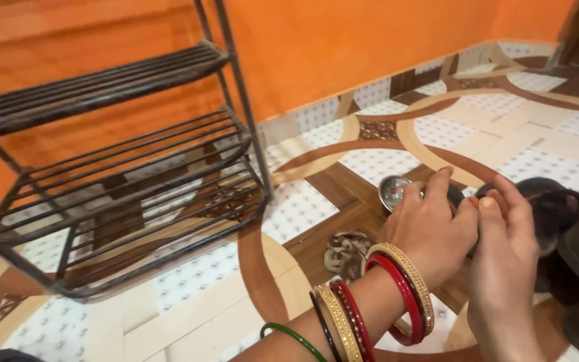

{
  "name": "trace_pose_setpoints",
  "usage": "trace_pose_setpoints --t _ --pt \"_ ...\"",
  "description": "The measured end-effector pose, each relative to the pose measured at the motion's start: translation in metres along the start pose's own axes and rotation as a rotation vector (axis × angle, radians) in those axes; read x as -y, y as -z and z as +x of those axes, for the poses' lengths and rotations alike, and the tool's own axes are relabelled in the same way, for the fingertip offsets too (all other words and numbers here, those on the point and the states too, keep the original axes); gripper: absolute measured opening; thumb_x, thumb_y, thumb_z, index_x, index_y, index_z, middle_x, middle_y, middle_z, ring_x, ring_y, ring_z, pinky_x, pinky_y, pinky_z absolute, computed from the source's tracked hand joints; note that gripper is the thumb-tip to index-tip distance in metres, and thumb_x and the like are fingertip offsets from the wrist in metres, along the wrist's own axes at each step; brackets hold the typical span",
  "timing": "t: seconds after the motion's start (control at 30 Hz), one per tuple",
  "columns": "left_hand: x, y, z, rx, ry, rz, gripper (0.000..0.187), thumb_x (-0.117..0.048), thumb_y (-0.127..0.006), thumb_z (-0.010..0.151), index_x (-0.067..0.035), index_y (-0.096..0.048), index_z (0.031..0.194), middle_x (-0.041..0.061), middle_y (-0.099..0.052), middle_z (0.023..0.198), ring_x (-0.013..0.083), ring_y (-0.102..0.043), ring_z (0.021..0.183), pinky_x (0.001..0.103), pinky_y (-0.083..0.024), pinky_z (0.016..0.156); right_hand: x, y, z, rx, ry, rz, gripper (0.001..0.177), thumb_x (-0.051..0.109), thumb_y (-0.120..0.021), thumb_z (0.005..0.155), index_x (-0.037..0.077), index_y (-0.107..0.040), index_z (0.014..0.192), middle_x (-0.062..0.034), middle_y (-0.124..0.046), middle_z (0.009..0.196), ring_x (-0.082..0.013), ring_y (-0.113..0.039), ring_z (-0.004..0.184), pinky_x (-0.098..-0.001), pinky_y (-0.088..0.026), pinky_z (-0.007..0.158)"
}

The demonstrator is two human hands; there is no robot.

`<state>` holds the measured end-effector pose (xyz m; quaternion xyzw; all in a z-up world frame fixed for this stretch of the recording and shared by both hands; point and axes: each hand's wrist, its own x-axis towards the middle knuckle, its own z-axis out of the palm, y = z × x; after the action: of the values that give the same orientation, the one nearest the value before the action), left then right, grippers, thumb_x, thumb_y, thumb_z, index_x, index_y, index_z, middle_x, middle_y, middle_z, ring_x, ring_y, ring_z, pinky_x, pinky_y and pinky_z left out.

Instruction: The person sits on the floor and wipes several pairs of shoes with a cloth, then places them on a metal shoe rack. The shoes include black clogs, black sneakers, and sandals.

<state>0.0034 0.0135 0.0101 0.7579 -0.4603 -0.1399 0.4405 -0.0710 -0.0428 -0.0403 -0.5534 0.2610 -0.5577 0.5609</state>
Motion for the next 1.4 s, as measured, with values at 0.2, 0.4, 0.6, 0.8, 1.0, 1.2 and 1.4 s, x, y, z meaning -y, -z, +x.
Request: trace_pose_setpoints --t 0.2,0.4,0.6,0.8,1.0,1.2,1.4 --pt "-0.017 0.039 -0.020 -0.034 -0.028 0.067 0.066 -0.044 -0.046 0.094 -0.018 -0.041 0.154 0.026 -0.042 0.151 0.0454 -0.046 0.136 0.053 -0.039 0.108 0.025 -0.017 -0.010 0.108 0.032 0.009 0.045 0.024 -0.043 0.109 0.003 -0.046 0.149 -0.0081 -0.059 0.133 -0.0117 -0.055 0.121 -0.0264 -0.044 0.102" --pt "-0.036 0.076 -0.039 -0.096 -0.077 0.131 0.064 -0.040 -0.044 0.094 -0.016 -0.042 0.154 0.026 -0.041 0.153 0.0463 -0.049 0.133 0.055 -0.039 0.108 0.058 -0.038 -0.020 0.175 0.024 0.100 0.045 0.024 -0.044 0.108 0.006 -0.048 0.149 -0.0060 -0.058 0.129 -0.0108 -0.053 0.117 -0.0250 -0.042 0.100" --pt "-0.065 0.120 -0.061 -0.108 -0.069 0.224 0.063 -0.038 -0.041 0.094 -0.016 -0.037 0.153 0.024 -0.047 0.146 0.0409 -0.049 0.135 0.054 -0.039 0.108 0.103 -0.060 -0.040 0.268 0.064 0.099 0.046 0.024 -0.039 0.107 0.006 -0.047 0.149 -0.0075 -0.058 0.130 -0.0131 -0.053 0.120 -0.0264 -0.039 0.103" --pt "-0.082 0.166 -0.078 -0.095 -0.079 0.303 0.065 -0.038 -0.040 0.096 -0.014 -0.032 0.156 0.027 -0.044 0.148 0.0424 -0.049 0.134 0.053 -0.037 0.110 0.147 -0.088 -0.056 0.302 -0.007 0.018 0.048 0.032 -0.035 0.103 0.012 -0.046 0.146 -0.0084 -0.053 0.143 -0.0151 -0.052 0.131 -0.0295 -0.039 0.108" --pt "-0.088 0.214 -0.091 -0.135 -0.059 0.389 0.066 -0.044 -0.040 0.093 -0.018 -0.035 0.154 0.025 -0.044 0.148 0.0433 -0.044 0.138 0.055 -0.035 0.111 0.169 -0.125 -0.068 0.385 -0.140 0.147 0.051 0.036 -0.033 0.109 0.015 -0.048 0.153 -0.0045 -0.053 0.152 -0.0240 -0.053 0.137 -0.0411 -0.041 0.111" --pt "-0.094 0.250 -0.103 -0.090 0.037 0.453 0.065 -0.045 -0.038 0.100 -0.023 -0.035 0.160 0.025 -0.047 0.150 0.0472 -0.049 0.136 0.057 -0.037 0.112 0.166 -0.153 -0.063 0.491 0.009 0.112 0.052 0.040 -0.032 0.108 0.016 -0.047 0.152 -0.0091 -0.053 0.153 -0.0218 -0.049 0.143 -0.0458 -0.039 0.109" --pt "-0.087 0.280 -0.106 -0.128 0.026 0.424 0.067 -0.045 -0.037 0.101 -0.019 -0.032 0.162 0.026 -0.049 0.147 0.0468 -0.052 0.134 0.056 -0.039 0.110 0.140 -0.181 -0.040 0.518 0.063 0.036 0.056 0.043 -0.035 0.108 0.018 -0.048 0.156 -0.0125 -0.050 0.157 -0.0240 -0.043 0.147 -0.0491 -0.035 0.109"
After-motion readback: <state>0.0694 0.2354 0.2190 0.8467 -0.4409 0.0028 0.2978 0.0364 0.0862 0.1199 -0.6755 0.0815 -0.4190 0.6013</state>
